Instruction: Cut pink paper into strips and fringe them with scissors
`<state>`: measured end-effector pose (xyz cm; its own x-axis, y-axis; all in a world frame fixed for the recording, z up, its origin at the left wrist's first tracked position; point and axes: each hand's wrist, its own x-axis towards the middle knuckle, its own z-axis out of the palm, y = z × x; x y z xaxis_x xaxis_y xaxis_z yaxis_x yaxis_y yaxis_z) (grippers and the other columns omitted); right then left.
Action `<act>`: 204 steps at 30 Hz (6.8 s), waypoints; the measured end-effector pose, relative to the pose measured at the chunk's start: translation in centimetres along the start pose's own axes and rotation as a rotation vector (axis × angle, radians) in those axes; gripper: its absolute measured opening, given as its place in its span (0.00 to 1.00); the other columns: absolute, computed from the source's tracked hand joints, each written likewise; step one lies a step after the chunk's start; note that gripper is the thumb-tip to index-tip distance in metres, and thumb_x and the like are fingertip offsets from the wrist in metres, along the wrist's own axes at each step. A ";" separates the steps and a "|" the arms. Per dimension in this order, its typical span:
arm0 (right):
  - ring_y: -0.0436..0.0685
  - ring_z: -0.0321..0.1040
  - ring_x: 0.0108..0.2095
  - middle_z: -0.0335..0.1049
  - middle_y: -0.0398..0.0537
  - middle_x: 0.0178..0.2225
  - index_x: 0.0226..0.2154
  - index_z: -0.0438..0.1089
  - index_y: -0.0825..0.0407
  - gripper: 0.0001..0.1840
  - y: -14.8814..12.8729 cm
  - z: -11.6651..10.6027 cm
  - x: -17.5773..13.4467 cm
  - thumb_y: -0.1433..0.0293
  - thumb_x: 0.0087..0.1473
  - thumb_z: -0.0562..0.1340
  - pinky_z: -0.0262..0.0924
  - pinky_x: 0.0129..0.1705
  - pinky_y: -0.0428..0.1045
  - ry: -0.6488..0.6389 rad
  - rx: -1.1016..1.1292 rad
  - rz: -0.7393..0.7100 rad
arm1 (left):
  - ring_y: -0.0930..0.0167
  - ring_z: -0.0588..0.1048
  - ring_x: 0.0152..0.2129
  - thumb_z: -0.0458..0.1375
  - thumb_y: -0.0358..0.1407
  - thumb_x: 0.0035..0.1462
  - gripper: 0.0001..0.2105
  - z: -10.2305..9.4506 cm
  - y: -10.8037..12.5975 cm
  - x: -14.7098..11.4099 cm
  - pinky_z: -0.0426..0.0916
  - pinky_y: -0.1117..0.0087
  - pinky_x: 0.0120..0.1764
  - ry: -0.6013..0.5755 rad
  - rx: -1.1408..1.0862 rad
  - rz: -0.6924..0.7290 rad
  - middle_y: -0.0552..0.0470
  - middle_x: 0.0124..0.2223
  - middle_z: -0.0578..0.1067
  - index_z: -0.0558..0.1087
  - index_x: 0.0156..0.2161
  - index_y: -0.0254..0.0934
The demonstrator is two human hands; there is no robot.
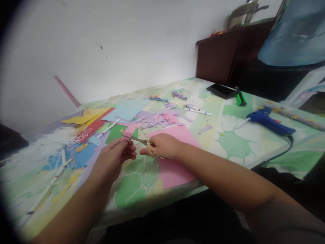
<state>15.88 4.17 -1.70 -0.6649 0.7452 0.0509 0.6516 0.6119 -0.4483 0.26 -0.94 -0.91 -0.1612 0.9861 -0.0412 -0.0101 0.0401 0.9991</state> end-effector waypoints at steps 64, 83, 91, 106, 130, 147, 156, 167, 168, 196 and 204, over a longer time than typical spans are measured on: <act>0.47 0.53 0.19 0.63 0.44 0.19 0.23 0.63 0.53 0.29 0.7 -0.3 0.3 0.45 0.39 0.46 0.40 0.19 0.43 0.022 -0.090 0.075 | 0.77 0.66 0.14 0.52 0.37 0.43 0.08 -0.6 0.5 0.3 0.61 0.75 0.19 -0.039 0.126 -0.051 0.55 0.18 0.68 0.67 0.26 0.33; 0.47 0.54 0.19 0.62 0.43 0.20 0.22 0.61 0.53 0.24 0.5 0.1 0.2 0.49 0.43 0.47 0.41 0.19 0.42 -0.025 -0.059 -0.041 | 0.79 0.65 0.13 0.48 0.38 0.48 0.11 -0.3 0.2 -0.1 0.59 0.78 0.20 -0.007 0.392 0.133 0.57 0.16 0.67 0.66 0.22 0.34; 0.48 0.55 0.19 0.63 0.43 0.20 0.22 0.62 0.53 0.23 0.3 0.1 0.3 0.50 0.43 0.47 0.41 0.19 0.42 0.009 -0.101 -0.060 | 0.79 0.65 0.14 0.48 0.38 0.48 0.09 -0.1 0.5 -0.4 0.60 0.77 0.20 -0.027 0.332 0.147 0.59 0.19 0.67 0.65 0.25 0.35; 0.48 0.53 0.20 0.63 0.45 0.21 0.23 0.63 0.54 0.24 0.1 0.0 -0.1 0.50 0.43 0.47 0.40 0.19 0.43 0.001 -0.126 -0.027 | 0.79 0.66 0.15 0.47 0.39 0.49 0.12 -0.1 0.1 -0.5 0.60 0.77 0.21 -0.012 0.406 0.176 0.58 0.19 0.67 0.64 0.22 0.35; 0.50 0.57 0.21 0.64 0.46 0.22 0.25 0.63 0.53 0.27 0.1 0.1 0.1 0.47 0.42 0.45 0.40 0.18 0.43 -0.015 -0.183 -0.027 | 0.77 0.68 0.16 0.49 0.38 0.47 0.09 0.3 -0.2 -0.5 0.64 0.74 0.22 0.018 0.366 0.103 0.55 0.22 0.69 0.65 0.25 0.33; 0.50 0.56 0.20 0.64 0.45 0.20 0.23 0.64 0.53 0.28 0.5 0.0 0.5 0.47 0.41 0.46 0.40 0.18 0.44 -0.031 -0.212 -0.008 | 0.78 0.66 0.17 0.49 0.40 0.47 0.10 -0.1 -0.1 -0.1 0.61 0.76 0.21 0.006 0.461 0.056 0.55 0.23 0.69 0.67 0.25 0.35; 0.50 0.57 0.20 0.64 0.45 0.20 0.23 0.64 0.52 0.28 0.5 -0.1 0.6 0.46 0.40 0.46 0.39 0.19 0.44 -0.025 -0.227 0.026 | 0.77 0.66 0.16 0.50 0.39 0.46 0.10 -0.1 -0.1 0.1 0.60 0.76 0.22 -0.009 0.418 0.031 0.55 0.21 0.68 0.67 0.24 0.34; 0.47 0.51 0.18 0.59 0.42 0.18 0.19 0.59 0.53 0.25 0.5 -1.9 -0.3 0.48 0.41 0.47 0.40 0.18 0.43 0.065 -0.105 0.067 | 0.75 0.67 0.18 0.50 0.38 0.44 0.08 -0.6 0.8 0.5 0.60 0.75 0.23 0.107 0.482 0.037 0.56 0.21 0.68 0.67 0.25 0.35; 0.46 0.51 0.18 0.58 0.42 0.17 0.19 0.58 0.53 0.24 0.5 -2.0 -0.3 0.49 0.42 0.46 0.40 0.18 0.43 0.098 -0.054 0.088 | 0.75 0.66 0.18 0.50 0.38 0.44 0.08 -0.6 0.7 0.6 0.60 0.75 0.23 0.091 0.454 0.032 0.56 0.21 0.68 0.67 0.24 0.35; 0.54 0.59 0.27 0.64 0.51 0.26 0.28 0.63 0.55 0.12 10.5 -8.0 3.0 0.64 0.43 0.50 0.43 0.20 0.45 0.302 -0.371 0.577 | 0.67 0.61 0.42 0.44 0.36 0.51 0.15 0.9 -1.5 0.5 0.55 0.61 0.46 -0.488 1.283 0.702 0.45 0.44 0.65 0.64 0.43 0.36; 0.51 0.57 0.22 0.64 0.47 0.22 0.22 0.63 0.53 0.10 8.6 -7.4 -2.7 0.65 0.43 0.50 0.41 0.19 0.44 0.200 -0.360 0.512 | 0.66 0.53 0.50 0.42 0.42 0.51 0.22 1.9 -1.8 0.3 0.48 0.62 0.50 -0.597 1.414 0.656 0.45 0.52 0.59 0.57 0.50 0.35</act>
<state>26.02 9.39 0.92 -0.1802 0.9794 0.0912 0.9721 0.1915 -0.1355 2.09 -0.42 -2.74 0.6002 0.7991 0.0327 0.7959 -0.6008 0.0747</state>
